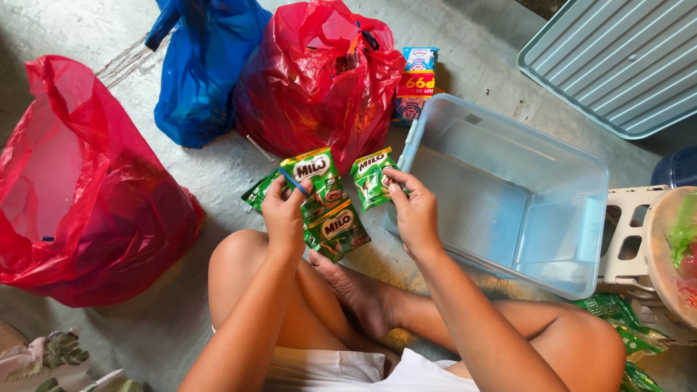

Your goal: The person sits on the floor and uses scissors to cut open multiple green packets of Milo. They remove the packets from a plastic container, cut each one individually, and place the opened packets back into the container.

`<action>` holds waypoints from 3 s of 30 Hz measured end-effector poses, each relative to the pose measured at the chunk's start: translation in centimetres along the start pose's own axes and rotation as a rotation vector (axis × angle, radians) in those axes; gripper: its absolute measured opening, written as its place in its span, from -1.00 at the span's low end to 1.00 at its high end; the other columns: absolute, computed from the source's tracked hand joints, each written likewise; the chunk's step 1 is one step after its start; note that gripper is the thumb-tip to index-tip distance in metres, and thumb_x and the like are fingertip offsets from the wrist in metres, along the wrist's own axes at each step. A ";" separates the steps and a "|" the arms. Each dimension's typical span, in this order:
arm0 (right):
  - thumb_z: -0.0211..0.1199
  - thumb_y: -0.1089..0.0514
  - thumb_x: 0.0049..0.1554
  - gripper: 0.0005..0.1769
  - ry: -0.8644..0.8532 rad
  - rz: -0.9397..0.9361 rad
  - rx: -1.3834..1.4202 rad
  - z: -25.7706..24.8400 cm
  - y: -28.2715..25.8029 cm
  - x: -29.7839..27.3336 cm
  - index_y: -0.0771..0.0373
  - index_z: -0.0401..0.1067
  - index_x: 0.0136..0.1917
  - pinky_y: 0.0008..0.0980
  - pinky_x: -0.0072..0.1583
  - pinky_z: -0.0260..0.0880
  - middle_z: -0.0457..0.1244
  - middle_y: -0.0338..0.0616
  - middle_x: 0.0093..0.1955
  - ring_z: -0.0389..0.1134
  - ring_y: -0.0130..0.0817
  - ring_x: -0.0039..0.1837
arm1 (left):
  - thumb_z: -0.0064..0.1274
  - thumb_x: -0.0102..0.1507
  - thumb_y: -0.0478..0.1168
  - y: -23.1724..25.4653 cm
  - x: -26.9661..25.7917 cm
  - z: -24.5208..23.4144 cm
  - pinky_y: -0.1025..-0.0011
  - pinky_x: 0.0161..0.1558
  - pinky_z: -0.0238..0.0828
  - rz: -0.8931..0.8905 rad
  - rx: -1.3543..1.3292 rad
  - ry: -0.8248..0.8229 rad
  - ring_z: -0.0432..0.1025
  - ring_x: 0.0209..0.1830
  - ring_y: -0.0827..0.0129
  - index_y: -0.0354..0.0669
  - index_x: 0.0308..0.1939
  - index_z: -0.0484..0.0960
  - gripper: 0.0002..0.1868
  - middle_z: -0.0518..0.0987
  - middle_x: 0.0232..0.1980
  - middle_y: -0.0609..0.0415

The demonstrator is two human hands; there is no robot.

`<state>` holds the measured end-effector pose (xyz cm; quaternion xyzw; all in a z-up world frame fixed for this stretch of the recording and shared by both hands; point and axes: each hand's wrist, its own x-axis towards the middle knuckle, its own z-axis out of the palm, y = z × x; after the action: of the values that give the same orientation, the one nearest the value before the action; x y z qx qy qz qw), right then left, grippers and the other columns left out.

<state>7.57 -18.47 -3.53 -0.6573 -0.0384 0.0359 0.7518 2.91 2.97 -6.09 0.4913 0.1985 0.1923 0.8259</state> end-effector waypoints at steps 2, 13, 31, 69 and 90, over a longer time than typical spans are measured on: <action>0.14 0.37 0.28 -0.70 0.051 -0.089 -0.032 -0.3 0.8 0.5 0.36 0.48 0.27 -0.49 0.18 0.37 0.37 -0.13 0.06 0.35 -0.48 0.07 | 0.20 0.24 -0.27 -0.1 0.0 -0.3 0.55 -0.15 0.42 -0.014 0.015 0.002 0.49 -0.23 0.56 -0.33 0.08 0.58 -0.64 0.65 -0.18 0.13; 0.13 0.41 0.15 -0.73 0.380 0.107 0.379 -11.3 3.3 5.3 0.26 0.40 0.12 -0.19 0.10 0.53 0.34 -0.06 0.05 0.44 -0.25 0.04 | 0.24 0.23 -0.27 -3.2 0.7 -0.5 0.60 -0.19 0.34 -0.098 0.067 -0.062 0.45 -0.26 0.60 -0.35 0.07 0.58 -0.64 0.63 -0.20 0.16; 0.28 0.07 0.20 -0.66 -0.081 0.491 -0.869 -12.4 6.9 6.1 0.13 0.47 0.24 -0.12 0.27 0.37 0.34 -0.09 0.23 0.34 -0.21 0.24 | 0.26 0.24 -0.23 -3.6 0.5 -0.3 0.58 -0.42 0.10 -0.161 0.159 -0.072 0.32 -0.41 0.60 -0.33 0.08 0.60 -0.62 0.59 -0.28 0.19; 0.42 0.42 0.02 -0.39 -0.347 -0.177 -0.243 -7.5 -12.3 -6.7 0.32 0.43 0.36 -0.38 0.47 0.20 0.23 -0.12 0.38 0.25 -0.33 0.43 | 0.08 0.15 0.02 15.5 -8.8 3.8 0.16 -0.31 0.44 -0.127 1.218 -1.320 0.55 -0.43 0.01 -0.18 0.11 0.55 -0.48 0.64 -0.42 -0.16; 0.44 0.36 -0.01 -0.38 -0.376 -0.101 -0.377 -6.6 -12.3 -8.0 0.27 0.46 0.34 -0.42 0.40 0.23 0.26 -0.13 0.32 0.28 -0.37 0.35 | 0.03 0.12 -0.14 14.9 -9.5 4.6 -0.03 -0.08 0.40 -0.004 1.352 -1.323 0.54 -0.27 -0.16 -0.15 0.21 0.51 -0.45 0.63 -0.34 -0.28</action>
<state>0.31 -27.45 7.74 -0.7647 -0.2161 0.1118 0.5966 -4.56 1.36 10.44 0.8749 -0.2400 -0.2829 0.3112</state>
